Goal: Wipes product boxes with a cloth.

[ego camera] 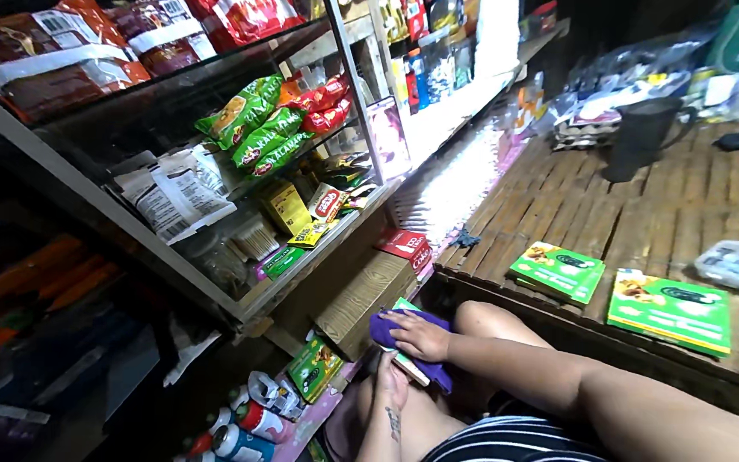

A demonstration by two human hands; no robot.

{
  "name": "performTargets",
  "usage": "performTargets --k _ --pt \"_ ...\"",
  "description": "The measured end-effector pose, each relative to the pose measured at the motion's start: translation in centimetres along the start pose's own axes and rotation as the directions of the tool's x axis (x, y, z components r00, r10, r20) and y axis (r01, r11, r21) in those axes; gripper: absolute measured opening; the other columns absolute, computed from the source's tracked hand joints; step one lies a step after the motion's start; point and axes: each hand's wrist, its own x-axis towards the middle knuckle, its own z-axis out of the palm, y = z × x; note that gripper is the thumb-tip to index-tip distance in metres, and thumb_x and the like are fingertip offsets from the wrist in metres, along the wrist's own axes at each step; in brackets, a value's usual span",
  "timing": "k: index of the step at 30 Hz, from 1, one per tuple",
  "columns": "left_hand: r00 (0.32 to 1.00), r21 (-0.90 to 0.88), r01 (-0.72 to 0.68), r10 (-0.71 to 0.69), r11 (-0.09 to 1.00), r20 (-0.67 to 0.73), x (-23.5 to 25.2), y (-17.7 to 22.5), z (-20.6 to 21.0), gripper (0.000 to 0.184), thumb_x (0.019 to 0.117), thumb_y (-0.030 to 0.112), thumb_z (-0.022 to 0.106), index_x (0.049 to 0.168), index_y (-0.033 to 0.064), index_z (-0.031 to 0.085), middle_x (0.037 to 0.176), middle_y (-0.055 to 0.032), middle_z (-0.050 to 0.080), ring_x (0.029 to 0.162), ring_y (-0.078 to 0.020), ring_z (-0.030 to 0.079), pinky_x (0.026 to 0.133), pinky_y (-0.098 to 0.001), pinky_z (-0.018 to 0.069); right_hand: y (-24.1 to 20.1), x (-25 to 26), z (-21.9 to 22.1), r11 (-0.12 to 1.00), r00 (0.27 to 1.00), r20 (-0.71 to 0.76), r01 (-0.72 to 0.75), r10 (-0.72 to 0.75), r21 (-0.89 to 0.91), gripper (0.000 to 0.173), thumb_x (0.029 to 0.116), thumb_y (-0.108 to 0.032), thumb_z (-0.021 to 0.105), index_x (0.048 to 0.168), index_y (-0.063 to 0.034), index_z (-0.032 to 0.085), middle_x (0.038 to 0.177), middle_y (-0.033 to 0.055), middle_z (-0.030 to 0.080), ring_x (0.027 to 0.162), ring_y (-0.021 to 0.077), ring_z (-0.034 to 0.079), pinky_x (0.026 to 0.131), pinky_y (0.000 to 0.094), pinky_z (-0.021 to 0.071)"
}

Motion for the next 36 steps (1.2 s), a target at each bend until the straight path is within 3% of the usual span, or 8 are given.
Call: performTargets --k 4,6,11,14,20,25,31,36 --pt "0.999 -0.009 0.013 -0.012 1.000 0.029 0.0 0.0 -0.3 0.030 0.1045 0.019 0.040 0.128 0.0042 0.052 0.111 -0.0163 0.065 0.094 -0.0260 0.067 0.080 -0.0447 0.0560 0.8 0.8 -0.7 0.963 0.960 -0.070 -0.271 0.270 0.002 0.051 0.1086 -0.034 0.033 0.147 -0.0075 0.053 0.166 0.0167 0.028 0.156 0.0325 0.021 0.127 0.0500 0.0161" --pt "0.999 -0.004 0.013 -0.012 1.000 0.050 0.1 -0.2 -0.4 0.030 0.1028 0.018 0.041 0.128 0.0043 0.052 0.109 -0.0155 0.066 0.093 -0.0246 0.067 0.079 -0.0435 0.0567 0.5 0.7 -0.6 0.952 0.949 -0.091 -0.304 0.301 -0.019 0.052 0.1086 -0.036 0.032 0.148 -0.0077 0.052 0.167 0.0175 0.026 0.156 0.0333 0.019 0.127 0.0495 0.0156" --pt "0.999 -0.037 0.000 0.001 0.999 0.032 0.0 -0.4 -0.6 0.023 0.1053 0.018 0.034 0.108 0.0081 0.054 0.090 -0.0084 0.065 0.080 -0.0195 0.065 0.071 -0.0379 0.0552 -1.1 -0.6 0.6 0.995 0.996 0.004 0.094 -0.095 0.012 0.043 0.1080 -0.027 0.041 0.135 -0.0012 0.062 0.165 0.0198 0.030 0.155 0.0371 0.021 0.127 0.0526 0.0164" --pt "0.998 -0.044 0.001 0.002 0.999 0.056 0.1 -0.4 -0.9 0.022 0.1045 0.016 0.034 0.104 0.0088 0.055 0.088 -0.0073 0.066 0.079 -0.0186 0.066 0.071 -0.0372 0.0560 -0.3 -0.4 0.5 0.982 0.982 0.012 0.187 -0.187 0.005 0.041 0.1076 -0.027 0.042 0.131 -0.0018 0.065 0.163 0.0193 0.035 0.154 0.0372 0.025 0.126 0.0525 0.0193" --pt "1.000 -0.020 -0.012 0.012 1.000 0.025 0.2 -0.1 -1.1 0.024 0.0992 0.011 0.041 0.118 0.0049 0.054 0.100 -0.0120 0.067 0.088 -0.0211 0.067 0.077 -0.0389 0.0567 0.9 0.3 -0.6 0.992 0.991 -0.078 -0.116 0.112 -0.041 0.048 0.1077 -0.035 0.037 0.140 -0.0066 0.059 0.165 0.0153 0.031 0.156 0.0325 0.021 0.127 0.0509 0.0157" --pt "0.998 -0.029 -0.058 0.058 0.998 -0.012 0.3 0.8 -0.1 0.026 0.0984 0.009 0.042 0.122 0.0045 0.051 0.105 -0.0157 0.065 0.090 -0.0255 0.066 0.077 -0.0437 0.0559 1.6 0.8 -1.6 0.901 0.900 -0.093 -0.412 0.426 0.137 0.057 0.1079 -0.039 0.039 0.155 -0.0065 0.042 0.166 0.0217 0.024 0.151 0.0347 0.032 0.122 0.0465 0.0295" --pt "0.978 0.058 -0.182 0.187 0.982 -0.091 -0.3 3.0 3.2 0.030 0.0972 0.007 0.049 0.127 0.0013 0.047 0.111 -0.0197 0.060 0.094 -0.0282 0.062 0.077 -0.0453 0.0538 2.5 0.8 -2.3 0.821 0.827 -0.164 -0.468 0.537 0.328 0.063 0.1077 -0.040 0.041 0.156 -0.0012 0.035 0.156 0.0284 0.038 0.144 0.0375 0.042 0.119 0.0473 0.0341" --pt "0.935 0.099 -0.324 0.334 0.941 -0.121 -2.3 4.9 5.9 0.027 0.0954 0.000 0.052 0.122 -0.0016 0.050 0.102 -0.0171 0.062 0.086 -0.0231 0.065 0.073 -0.0389 0.0564 2.2 0.5 -2.5 0.743 0.793 -0.184 -0.424 0.581 0.518 0.063 0.1084 -0.036 0.041 0.156 0.0044 0.030 0.159 0.0312 0.032 0.148 0.0390 0.035 0.122 0.0473 0.0289"
